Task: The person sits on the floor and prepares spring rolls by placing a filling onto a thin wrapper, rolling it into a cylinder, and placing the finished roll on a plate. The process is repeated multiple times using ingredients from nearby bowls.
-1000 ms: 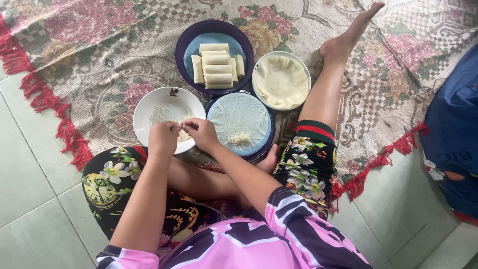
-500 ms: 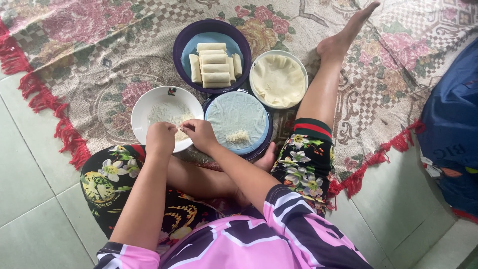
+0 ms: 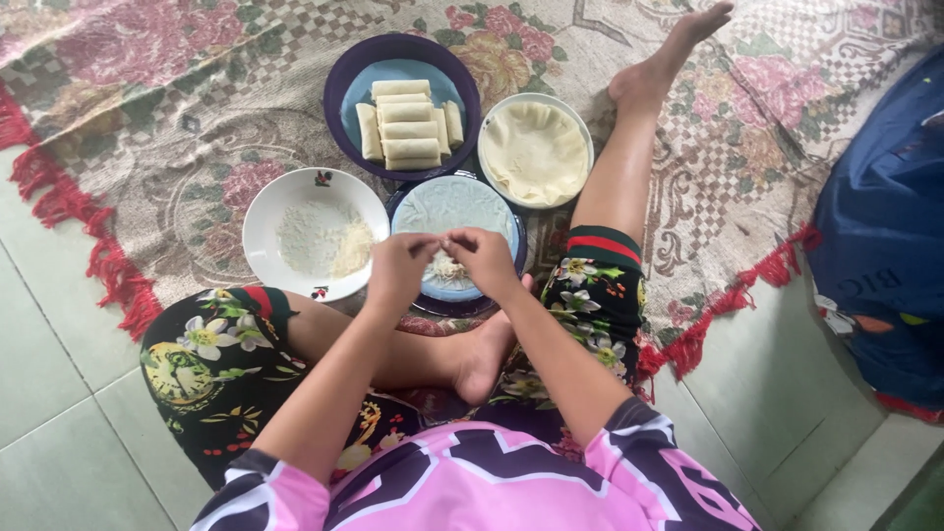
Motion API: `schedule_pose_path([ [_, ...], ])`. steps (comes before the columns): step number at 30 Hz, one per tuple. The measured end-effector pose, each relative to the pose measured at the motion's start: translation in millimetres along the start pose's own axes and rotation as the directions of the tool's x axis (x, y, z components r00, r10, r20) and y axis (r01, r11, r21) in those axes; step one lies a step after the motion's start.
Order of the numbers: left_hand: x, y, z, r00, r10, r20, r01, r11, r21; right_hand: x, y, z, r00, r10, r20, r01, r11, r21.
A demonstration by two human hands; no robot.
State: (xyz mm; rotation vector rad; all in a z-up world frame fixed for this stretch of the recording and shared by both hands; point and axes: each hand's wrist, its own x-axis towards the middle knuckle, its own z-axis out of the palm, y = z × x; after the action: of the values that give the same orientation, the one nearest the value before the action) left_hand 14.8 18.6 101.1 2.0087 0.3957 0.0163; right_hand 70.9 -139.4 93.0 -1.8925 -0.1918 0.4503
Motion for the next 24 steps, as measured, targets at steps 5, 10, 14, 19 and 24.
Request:
schedule_pose_path([
  [5,9,-37,43,0.986,0.146,0.082,-0.161,0.963,0.215,3,55,-8,0.992,-0.121,-0.029,0.111,0.965,-0.236],
  [10,17,-77,59,0.913,0.395,0.105,-0.399,0.807,0.436,1,83,0,0.922,-0.384,0.057,0.363,0.801,-0.477],
  [14,17,-93,66,0.867,0.494,0.069,-0.464,0.748,0.475,-10,63,-2,0.931,-0.361,0.059,0.350,0.831,-0.432],
  [19,10,-94,61,0.863,0.500,0.067,-0.452,0.708,0.542,0,93,4,0.858,-0.492,0.147,0.487,0.688,-0.538],
  [24,13,-107,66,0.896,0.434,0.095,-0.410,0.725,0.554,6,117,12,0.837,-0.499,0.222,0.521,0.608,-0.599],
])
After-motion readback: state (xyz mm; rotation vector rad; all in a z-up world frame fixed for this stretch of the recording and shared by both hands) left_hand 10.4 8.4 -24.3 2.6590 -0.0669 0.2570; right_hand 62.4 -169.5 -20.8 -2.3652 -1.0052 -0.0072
